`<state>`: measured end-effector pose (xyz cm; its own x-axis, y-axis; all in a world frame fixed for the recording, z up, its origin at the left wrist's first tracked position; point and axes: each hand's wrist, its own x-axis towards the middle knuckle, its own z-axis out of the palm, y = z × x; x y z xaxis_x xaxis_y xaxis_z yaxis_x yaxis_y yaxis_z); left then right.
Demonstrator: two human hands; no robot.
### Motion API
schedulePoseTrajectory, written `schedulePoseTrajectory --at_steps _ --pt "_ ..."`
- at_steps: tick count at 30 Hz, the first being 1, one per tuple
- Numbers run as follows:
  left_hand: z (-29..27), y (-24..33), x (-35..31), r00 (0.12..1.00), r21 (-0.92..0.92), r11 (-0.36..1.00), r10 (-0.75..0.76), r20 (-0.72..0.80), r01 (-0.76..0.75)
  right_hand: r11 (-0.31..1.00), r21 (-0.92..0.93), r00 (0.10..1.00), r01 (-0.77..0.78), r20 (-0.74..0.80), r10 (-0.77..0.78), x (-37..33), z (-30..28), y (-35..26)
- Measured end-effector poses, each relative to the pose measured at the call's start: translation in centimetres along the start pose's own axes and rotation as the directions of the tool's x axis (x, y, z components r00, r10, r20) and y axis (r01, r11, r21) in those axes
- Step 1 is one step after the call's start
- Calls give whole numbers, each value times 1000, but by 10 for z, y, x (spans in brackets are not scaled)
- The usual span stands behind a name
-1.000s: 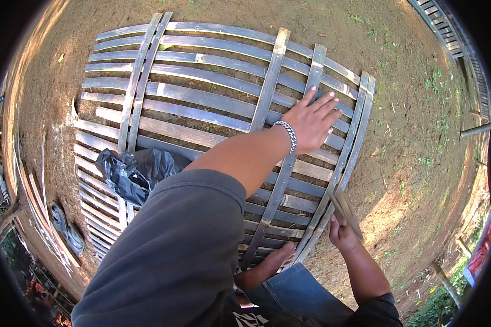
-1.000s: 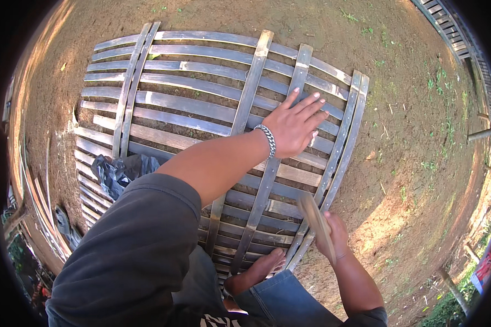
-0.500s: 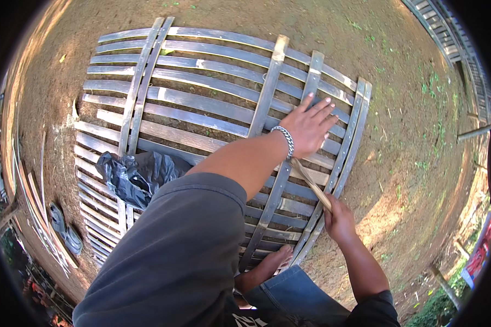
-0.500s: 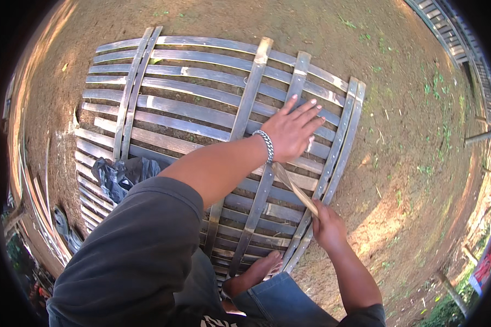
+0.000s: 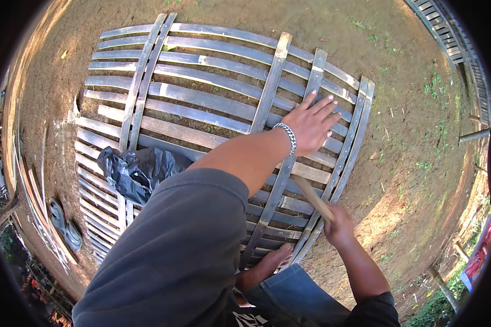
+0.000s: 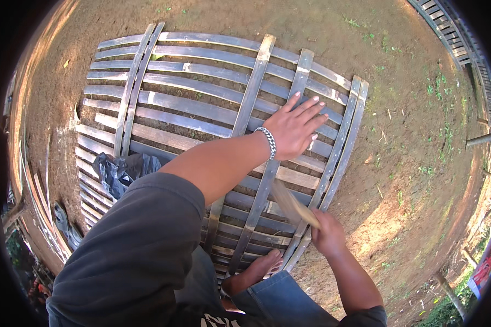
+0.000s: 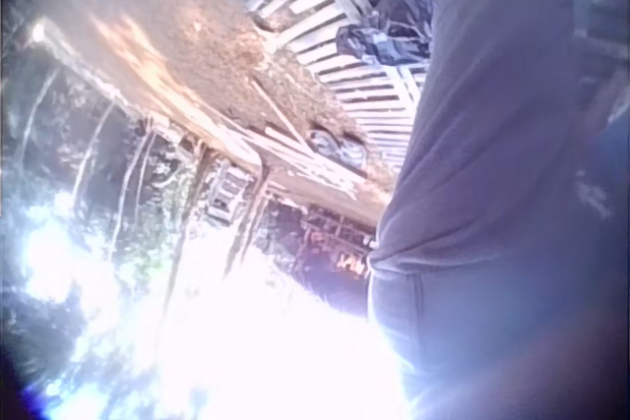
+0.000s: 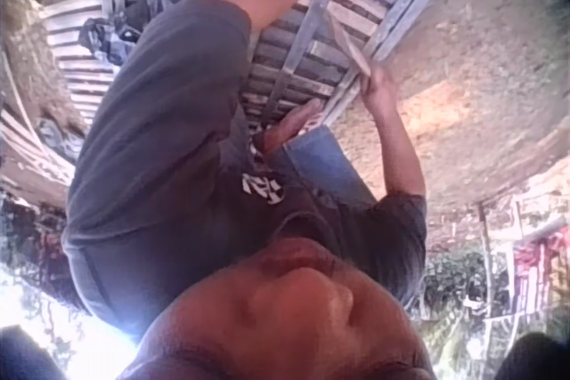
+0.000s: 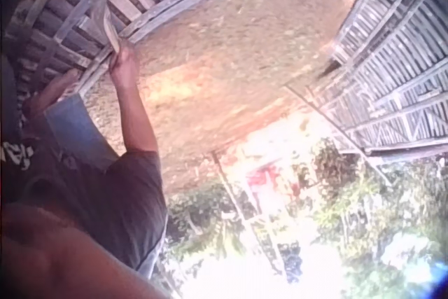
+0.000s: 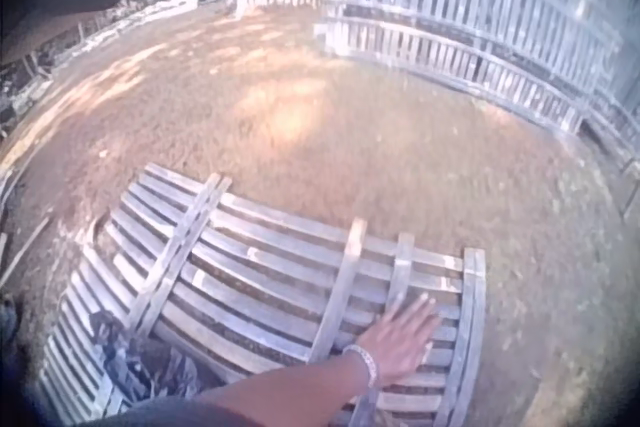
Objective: The person sits on a wooden pallet structure outdoors and uses a hammer to drive nails into the wooden slats. They repeatedly pick up nails from a black plastic bag and hammer them into the wood to secure the slats together.
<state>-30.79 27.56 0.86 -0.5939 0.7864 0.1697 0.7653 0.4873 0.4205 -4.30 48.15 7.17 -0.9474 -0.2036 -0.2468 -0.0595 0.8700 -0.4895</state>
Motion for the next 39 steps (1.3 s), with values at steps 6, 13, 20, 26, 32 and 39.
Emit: schedulePoseTrajectory --at_steps 6,13,20,26,32,39 --pt "2 -5 -3 1000 24 1000 -16 -8 16 978 177 981 114 -174 -83 -5 -7 -19" --pt "4 -5 1 999 -8 999 -31 -10 31 987 93 990 -129 67 123 6 -13 -27" --pt "-2 -1 2 999 -8 999 -50 18 50 951 -123 942 -283 150 300 7 -26 -33" --pt "-13 7 -7 968 -200 951 -248 -34 237 899 -110 888 -425 141 437 -75 -96 -44" --pt "-117 31 -187 636 -477 811 -571 -519 339 666 194 687 -720 66 724 -196 -58 -53" --pt "-169 -10 -370 694 -253 750 -661 -285 611 541 331 583 -773 37 811 -157 0 -43"
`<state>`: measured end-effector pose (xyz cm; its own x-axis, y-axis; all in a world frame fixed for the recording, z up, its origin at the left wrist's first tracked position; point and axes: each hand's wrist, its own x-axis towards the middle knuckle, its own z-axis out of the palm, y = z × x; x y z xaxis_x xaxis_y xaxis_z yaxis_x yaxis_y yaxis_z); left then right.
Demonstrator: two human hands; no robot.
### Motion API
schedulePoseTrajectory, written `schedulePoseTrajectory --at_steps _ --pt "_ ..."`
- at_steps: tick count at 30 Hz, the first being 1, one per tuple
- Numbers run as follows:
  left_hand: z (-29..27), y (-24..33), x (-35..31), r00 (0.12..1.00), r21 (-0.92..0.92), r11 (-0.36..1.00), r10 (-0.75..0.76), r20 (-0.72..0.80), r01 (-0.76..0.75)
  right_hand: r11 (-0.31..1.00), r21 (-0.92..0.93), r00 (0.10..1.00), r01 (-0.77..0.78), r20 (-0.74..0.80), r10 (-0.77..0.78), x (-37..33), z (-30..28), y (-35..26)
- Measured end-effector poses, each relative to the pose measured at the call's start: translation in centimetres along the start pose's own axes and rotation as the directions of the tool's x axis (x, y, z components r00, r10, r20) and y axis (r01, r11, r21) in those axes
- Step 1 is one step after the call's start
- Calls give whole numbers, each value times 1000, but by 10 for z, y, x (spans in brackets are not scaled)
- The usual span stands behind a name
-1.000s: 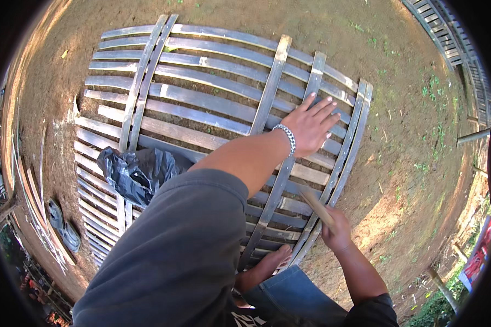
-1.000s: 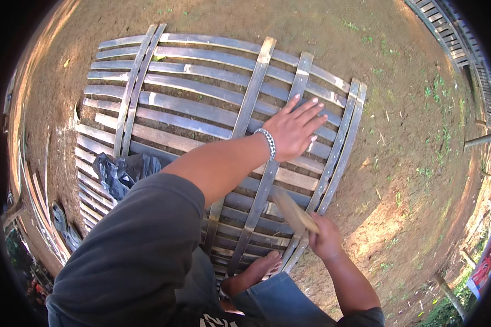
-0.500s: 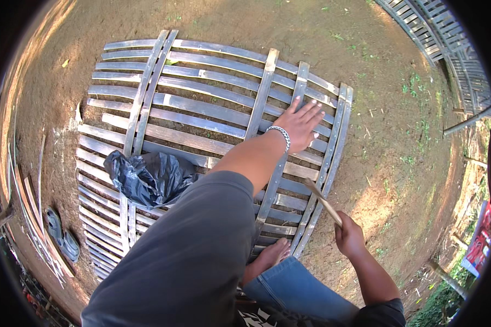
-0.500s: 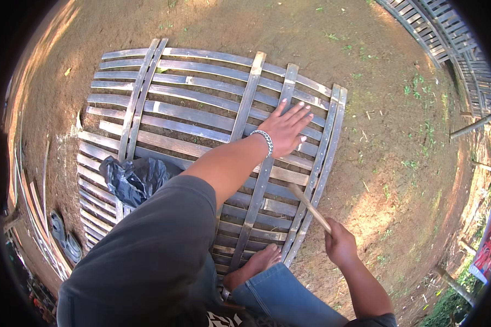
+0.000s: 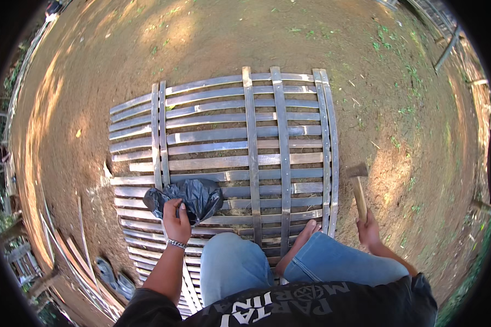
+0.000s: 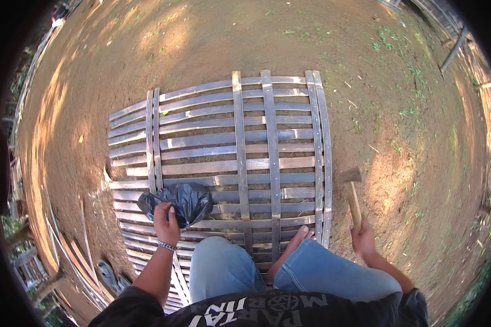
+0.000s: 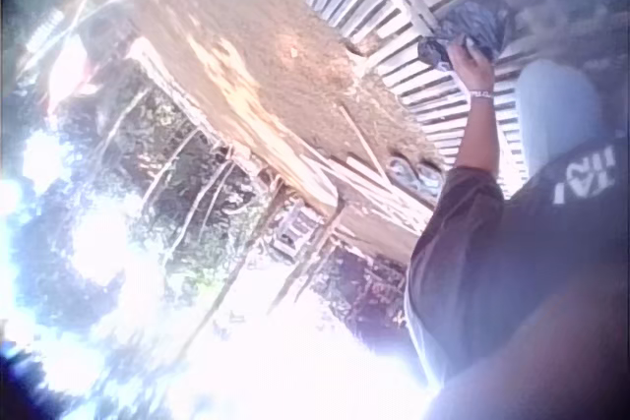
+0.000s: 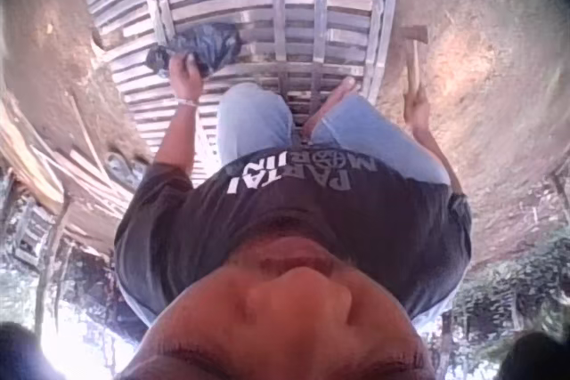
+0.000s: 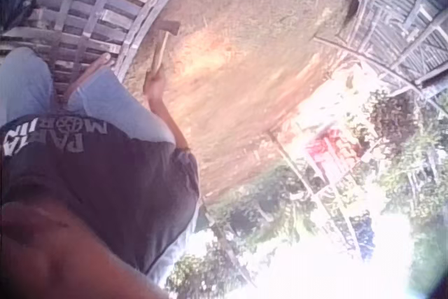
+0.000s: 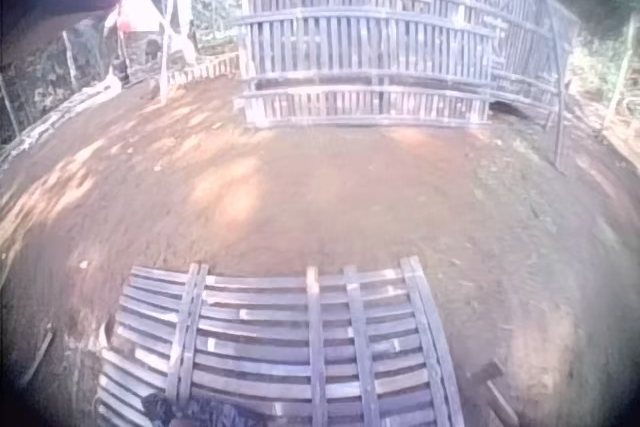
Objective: The person sits on a wooden pallet structure outdoors and uses a hammer to drive nails into the wooden slats. They repeatedly pick up nails from a black plastic bag and hammer them into the wood to secure the slats together.
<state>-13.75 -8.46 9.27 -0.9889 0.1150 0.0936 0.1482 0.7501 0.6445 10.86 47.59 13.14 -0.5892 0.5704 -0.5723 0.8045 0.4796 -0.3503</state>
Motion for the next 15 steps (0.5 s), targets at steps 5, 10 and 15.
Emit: schedulePoseTrajectory --at_steps 5,10,15 --pt "21 -27 7 848 -128 893 -449 -281 431 987 -122 992 104 77 -95 -2 -23 -81" --pt "39 -33 -3 666 -566 553 -746 -10 612 978 9 968 210 138 -210 -14 -3 -62" --pt "41 -29 -2 548 -443 469 -834 62 764 991 -64 968 118 230 -101 -25 -1 -67"
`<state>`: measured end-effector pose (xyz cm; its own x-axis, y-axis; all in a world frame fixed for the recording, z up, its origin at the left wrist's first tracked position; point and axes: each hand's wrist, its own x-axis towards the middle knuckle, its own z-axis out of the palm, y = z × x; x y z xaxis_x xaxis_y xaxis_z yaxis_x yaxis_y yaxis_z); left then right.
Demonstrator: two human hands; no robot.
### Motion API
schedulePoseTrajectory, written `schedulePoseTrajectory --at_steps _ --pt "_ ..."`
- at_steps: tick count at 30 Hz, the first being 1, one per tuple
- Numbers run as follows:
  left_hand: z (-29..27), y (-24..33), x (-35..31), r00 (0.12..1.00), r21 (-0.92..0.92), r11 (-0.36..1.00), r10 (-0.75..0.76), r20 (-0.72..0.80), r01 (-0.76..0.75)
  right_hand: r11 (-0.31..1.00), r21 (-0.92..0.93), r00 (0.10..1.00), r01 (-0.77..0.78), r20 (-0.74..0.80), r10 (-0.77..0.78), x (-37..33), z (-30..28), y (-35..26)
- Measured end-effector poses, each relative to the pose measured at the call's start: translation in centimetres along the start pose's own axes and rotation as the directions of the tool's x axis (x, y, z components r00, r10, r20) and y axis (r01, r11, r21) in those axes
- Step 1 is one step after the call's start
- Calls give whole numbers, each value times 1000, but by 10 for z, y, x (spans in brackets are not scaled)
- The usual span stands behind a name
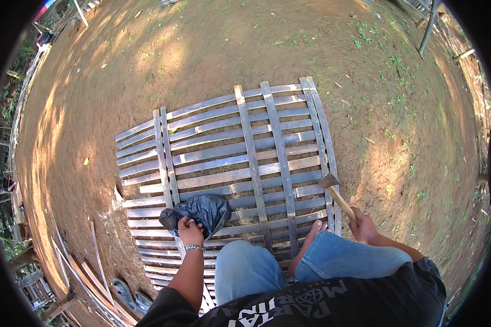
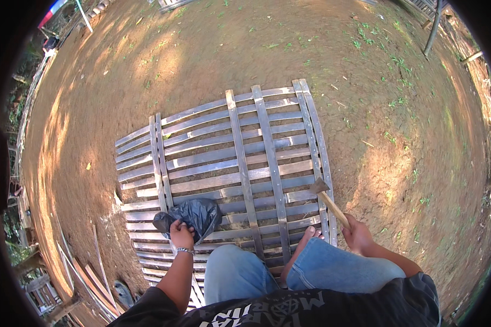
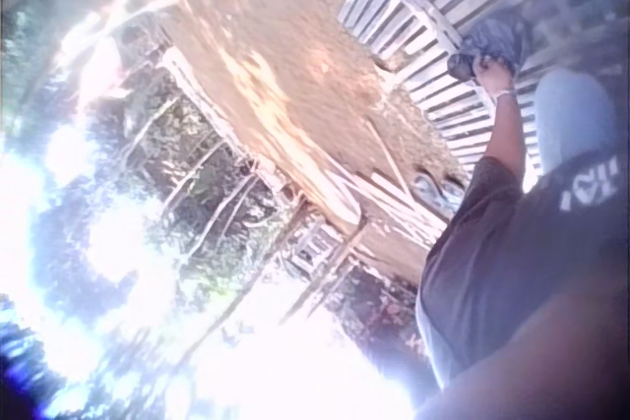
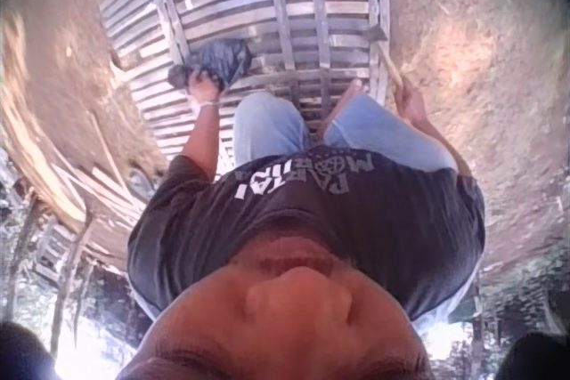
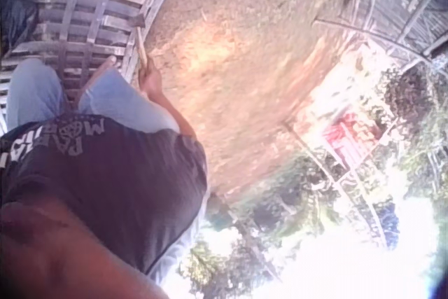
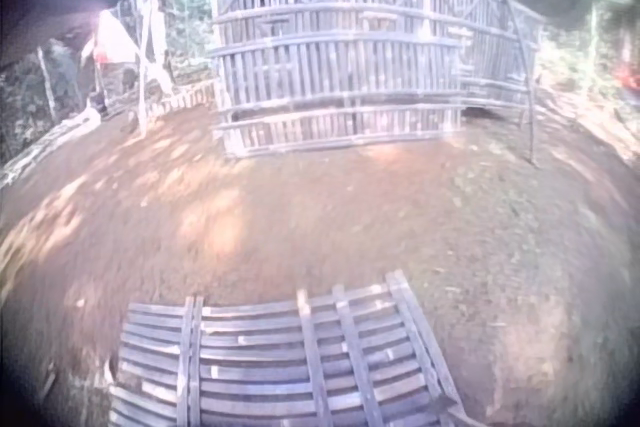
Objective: The person sits on a wooden pallet structure outdoors and uses a hammer to drive nails into the wooden slats. They repeatedly pick up nails from a black plastic bag and hammer them into the wood to secure the slats together.
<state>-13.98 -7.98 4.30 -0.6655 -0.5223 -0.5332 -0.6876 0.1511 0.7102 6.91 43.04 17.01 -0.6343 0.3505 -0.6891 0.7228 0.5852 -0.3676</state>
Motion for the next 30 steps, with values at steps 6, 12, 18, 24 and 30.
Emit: schedulePoseTrajectory --at_steps 6,12,18,24,30 --pt "-24 -53 46 822 362 738 528 214 -569 997 81 999 16 -53 -11 3 10 -4" --pt "-3 26 3 947 303 953 -89 308 -9 997 77 995 20 -104 -12 10 16 8" --pt "-12 23 9 796 666 456 465 387 -590 999 50 999 3 -44 -1 8 16 4" --pt "-15 37 8 751 598 459 473 461 -657 999 40 999 -34 16 34 1 12 -5" --pt "-10 28 -5 725 629 374 458 514 -682 999 37 999 -37 24 37 5 10 1"
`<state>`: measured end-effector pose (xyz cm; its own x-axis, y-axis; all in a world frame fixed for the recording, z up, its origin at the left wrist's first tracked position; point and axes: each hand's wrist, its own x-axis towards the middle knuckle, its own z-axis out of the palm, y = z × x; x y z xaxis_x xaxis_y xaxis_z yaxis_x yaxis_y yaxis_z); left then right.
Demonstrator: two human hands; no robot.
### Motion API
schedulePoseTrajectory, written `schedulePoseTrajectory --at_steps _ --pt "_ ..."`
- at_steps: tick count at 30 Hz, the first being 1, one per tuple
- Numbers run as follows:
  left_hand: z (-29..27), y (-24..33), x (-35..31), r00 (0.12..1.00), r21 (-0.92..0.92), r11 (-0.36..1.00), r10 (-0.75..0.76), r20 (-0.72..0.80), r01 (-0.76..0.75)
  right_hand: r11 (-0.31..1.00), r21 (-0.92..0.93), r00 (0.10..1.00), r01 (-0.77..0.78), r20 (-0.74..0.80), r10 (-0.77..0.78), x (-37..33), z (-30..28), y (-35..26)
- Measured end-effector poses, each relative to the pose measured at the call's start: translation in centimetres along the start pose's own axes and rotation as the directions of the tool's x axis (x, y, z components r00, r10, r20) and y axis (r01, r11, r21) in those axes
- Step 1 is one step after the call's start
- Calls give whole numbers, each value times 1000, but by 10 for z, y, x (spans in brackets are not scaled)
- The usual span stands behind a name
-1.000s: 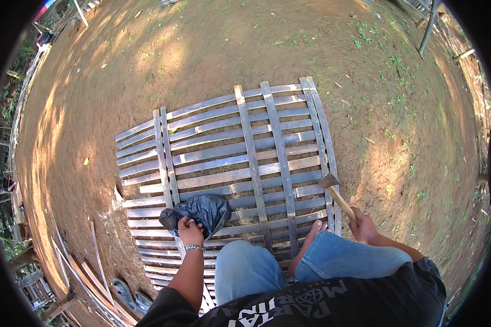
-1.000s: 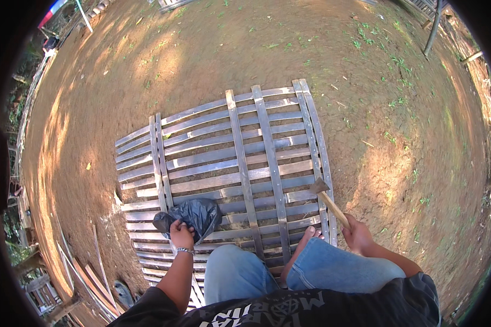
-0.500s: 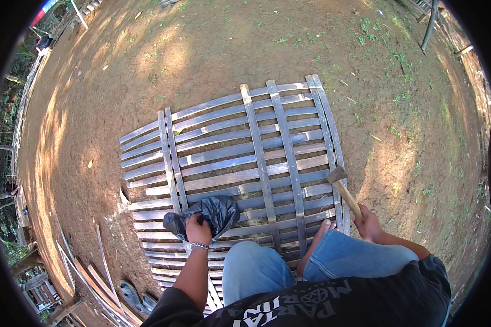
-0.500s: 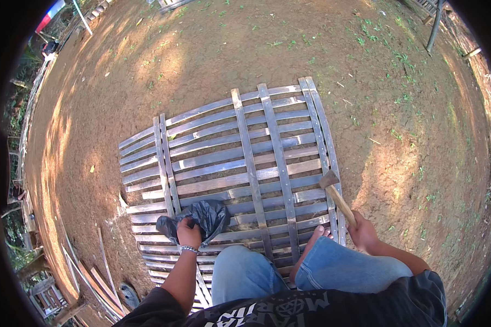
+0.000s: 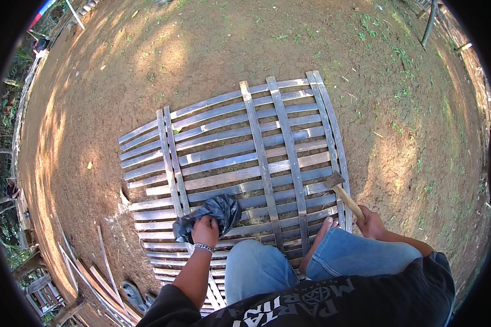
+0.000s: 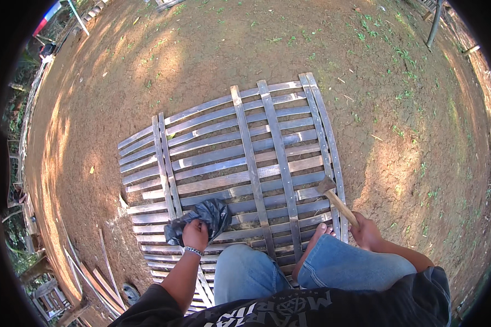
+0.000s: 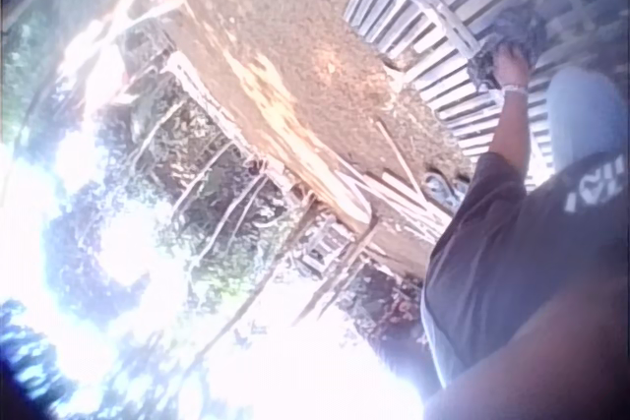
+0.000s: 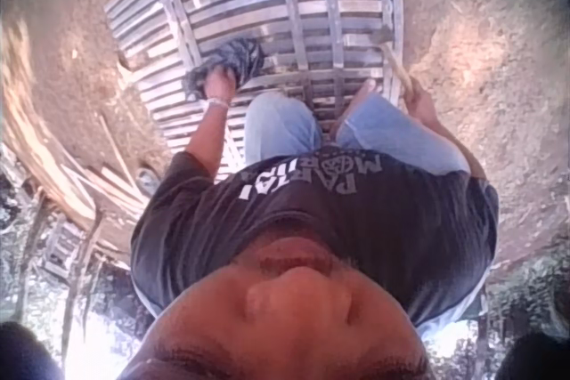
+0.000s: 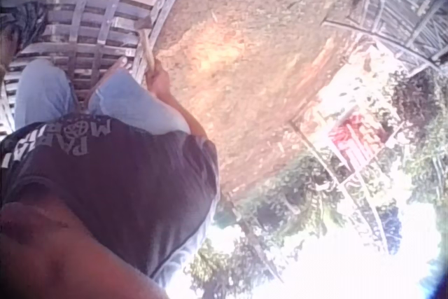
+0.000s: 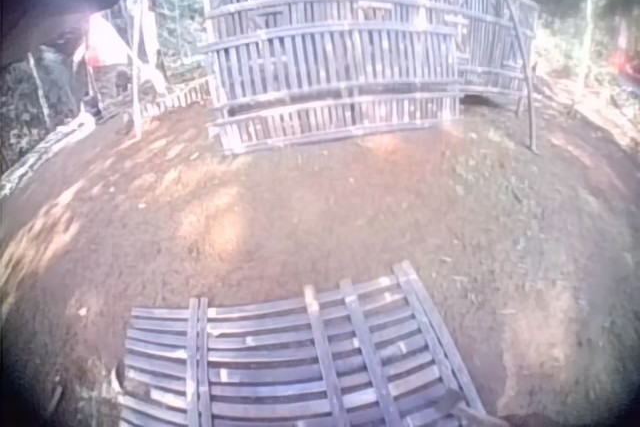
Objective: The person sits on a wooden pallet structure outdoors and uses a hammer to drive nails into the wooden slats. They repeatedly pick up nails from a black plastic bag and hammer them into the wood to secure the slats together.
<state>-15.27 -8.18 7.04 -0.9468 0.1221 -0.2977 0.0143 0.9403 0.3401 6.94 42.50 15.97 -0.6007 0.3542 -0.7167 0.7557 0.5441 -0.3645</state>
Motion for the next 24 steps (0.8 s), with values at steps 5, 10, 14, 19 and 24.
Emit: schedulePoseTrajectory --at_steps 5,10,14,19,24 --pt "-8 6 6 998 155 988 -33 55 24 1000 -4 1000 -10 -21 9 -5 -4 -15" --pt "-6 0 11 998 166 986 -29 53 20 1000 27 999 11 -32 -10 -1 2 -2" --pt "-10 -2 6 998 -26 997 -66 4 66 999 48 1000 5 -30 -4 -1 4 0" --pt "-22 4 4 1000 101 995 -26 15 24 996 85 1000 8 -29 -5 -3 6 2" --pt "-31 -3 -3 993 -381 924 -79 -93 38 995 102 999 -5 -34 8 -3 8 11"
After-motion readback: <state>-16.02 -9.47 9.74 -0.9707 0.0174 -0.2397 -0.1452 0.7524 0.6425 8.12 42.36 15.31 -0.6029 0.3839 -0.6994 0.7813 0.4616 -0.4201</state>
